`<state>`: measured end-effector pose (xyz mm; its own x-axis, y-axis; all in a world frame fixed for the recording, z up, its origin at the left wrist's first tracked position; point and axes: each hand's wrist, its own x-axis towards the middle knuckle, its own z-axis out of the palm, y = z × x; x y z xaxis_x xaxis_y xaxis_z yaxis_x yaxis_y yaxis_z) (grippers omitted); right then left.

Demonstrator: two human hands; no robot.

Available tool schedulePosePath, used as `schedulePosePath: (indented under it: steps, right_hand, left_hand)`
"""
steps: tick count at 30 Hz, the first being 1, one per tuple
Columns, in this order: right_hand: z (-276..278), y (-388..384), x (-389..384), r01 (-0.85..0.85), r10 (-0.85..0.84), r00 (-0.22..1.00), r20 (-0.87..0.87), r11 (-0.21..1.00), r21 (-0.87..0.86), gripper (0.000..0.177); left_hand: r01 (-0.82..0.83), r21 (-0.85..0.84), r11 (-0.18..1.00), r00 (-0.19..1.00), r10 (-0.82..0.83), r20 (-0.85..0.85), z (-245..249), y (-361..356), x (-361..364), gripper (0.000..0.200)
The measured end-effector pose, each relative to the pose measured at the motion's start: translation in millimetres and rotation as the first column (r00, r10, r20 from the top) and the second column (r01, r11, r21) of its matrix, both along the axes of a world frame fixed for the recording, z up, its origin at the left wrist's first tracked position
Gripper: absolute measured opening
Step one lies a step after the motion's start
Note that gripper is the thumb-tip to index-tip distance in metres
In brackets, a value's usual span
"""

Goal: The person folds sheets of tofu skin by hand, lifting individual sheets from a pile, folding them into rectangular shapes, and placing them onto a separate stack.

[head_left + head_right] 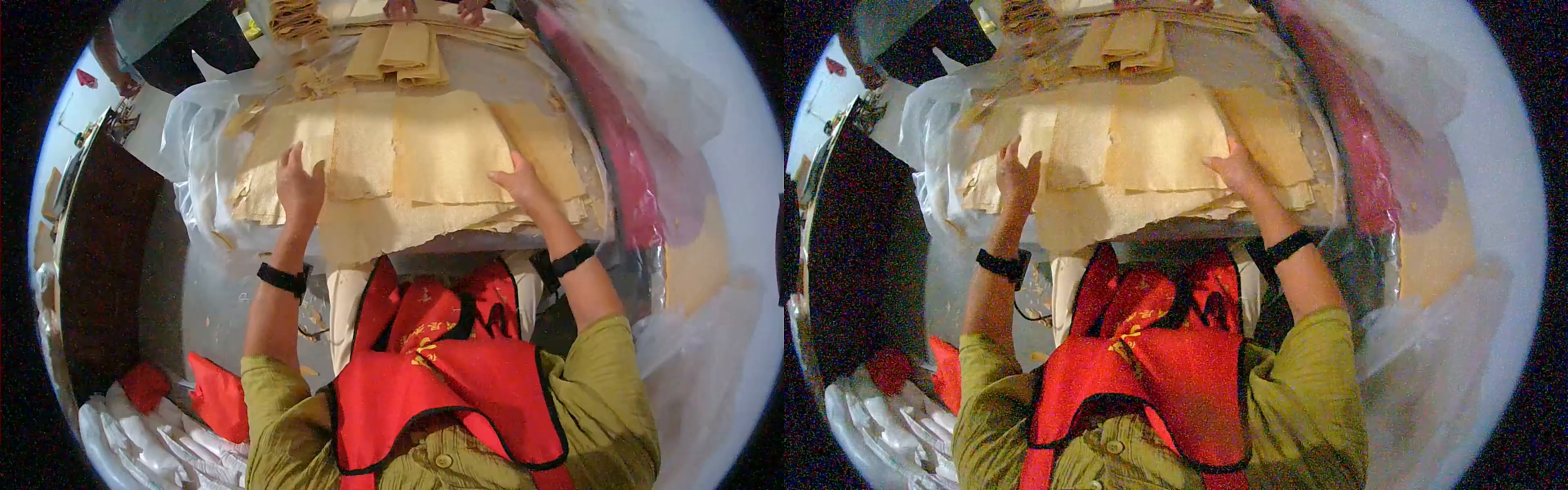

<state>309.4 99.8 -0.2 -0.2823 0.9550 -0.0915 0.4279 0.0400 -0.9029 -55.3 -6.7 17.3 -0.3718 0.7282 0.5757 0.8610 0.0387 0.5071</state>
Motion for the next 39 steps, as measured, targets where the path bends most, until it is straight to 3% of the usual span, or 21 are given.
schedulePosePath:
  steps: [1,3,4,5,6,8,11,12,16,18,22,25,27,28,31,33,34,35,36,37,39]
  right_hand:
    - [10,-8,-7,0.024,-0.072,0.979,0.192,0.97,0.242,0.053]
    - [31,-33,-24,-0.08,-0.327,0.817,0.475,0.752,0.655,0.061]
    - [32,-41,-32,-0.192,-0.25,0.838,0.484,0.696,0.692,0.064]
    - [34,-48,-41,-0.294,-0.176,0.85,0.496,0.623,0.725,0.067]
    - [35,-55,-50,-0.382,-0.109,0.853,0.511,0.537,0.752,0.07]
    - [22,-65,-72,-0.496,-0.076,0.782,0.619,0.525,0.692,0.071]
    - [4,-68,-88,-0.641,0.037,0.612,0.79,0.608,0.468,0.072]
    - [-1,-68,-89,-0.604,-0.084,0.685,0.723,0.489,0.629,0.055]
    - [-11,-51,-89,-0.593,-0.022,0.698,0.716,0.542,0.595,0.026]
    - [-18,-39,-86,-0.531,-0.005,0.784,0.621,0.513,0.675,0.017]
    - [10,-17,-60,-0.13,-0.128,0.959,0.254,0.597,0.791,0.017]
    - [64,-30,-54,-0.02,-0.191,0.956,0.224,0.718,0.696,0.015]
    - [74,-38,-54,-0.006,-0.181,0.959,0.218,0.757,0.653,0.015]
    - [74,-43,-57,-0.048,-0.155,0.963,0.22,0.705,0.708,0.014]
    - [66,-57,-70,-0.177,-0.056,0.97,0.238,0.513,0.84,0.013]
    - [42,-57,-75,-0.261,0.038,0.964,0.265,0.361,0.895,0.014]
    - [30,-60,-74,-0.385,0.064,0.915,0.397,0.427,0.818,0.015]
    - [20,-62,-72,-0.498,0.098,0.848,0.52,0.483,0.721,0.016]
    - [11,-62,-71,-0.593,0.137,0.764,0.63,0.532,0.604,0.019]
    - [6,-63,-71,-0.581,0.122,0.779,0.615,0.509,0.635,0.019]
    - [-1,-64,-71,-0.557,0.094,0.805,0.586,0.457,0.693,0.019]
  left_hand:
    - [0.007,0.196,0.981,0.97,0.041,-0.241,8,-3,12,0.044]
    - [0.256,-0.079,0.963,0.944,-0.267,-0.192,22,-10,36,0.057]
    - [0.338,-0.23,0.913,0.896,-0.387,-0.218,18,-10,42,0.062]
    - [0.276,-0.411,0.869,0.88,-0.4,-0.255,19,-10,50,0.064]
    - [0.243,-0.395,0.886,0.877,-0.375,-0.302,9,-11,53,0.061]
    - [0.248,-0.367,0.897,0.867,-0.374,-0.328,-8,-9,58,0.054]
    - [0.3,-0.369,0.88,0.865,-0.414,-0.284,-13,-10,55,0.04]
    - [0.3,-0.399,0.866,0.863,-0.425,-0.274,-12,-12,55,0.035]
    - [0.251,-0.504,0.827,0.816,-0.461,-0.349,-20,-8,46,0.023]
    - [0.317,-0.318,0.894,0.842,-0.419,-0.339,-21,-12,51,0.021]
    - [0.39,-0.145,0.909,0.811,-0.414,-0.412,-16,-28,81,0.02]
    - [0.408,-0.168,0.897,0.774,-0.438,-0.457,-19,-32,111,0.018]
    - [0.369,-0.32,0.873,0.789,-0.476,-0.389,-21,-27,130,0.018]
    - [0.348,-0.395,0.85,0.797,-0.49,-0.352,-21,-26,136,0.019]
    - [0.384,-0.337,0.86,0.796,-0.493,-0.351,-11,-28,145,0.023]
    - [0.541,-0.304,0.784,0.791,-0.597,-0.131,5,-52,150,0.026]
    - [0.609,-0.277,0.743,0.769,-0.638,-0.019,8,-67,151,0.029]
    - [0.685,-0.361,0.632,0.728,-0.594,0.343,6,-78,151,0.031]
    - [0.774,-0.387,0.502,0.613,-0.441,0.655,3,-88,148,0.033]
    - [0.86,-0.349,0.373,0.442,-0.2,0.874,0,-98,145,0.036]
    - [0.814,-0.02,0.58,-0.088,0.158,0.983,-49,-110,141,0.038]
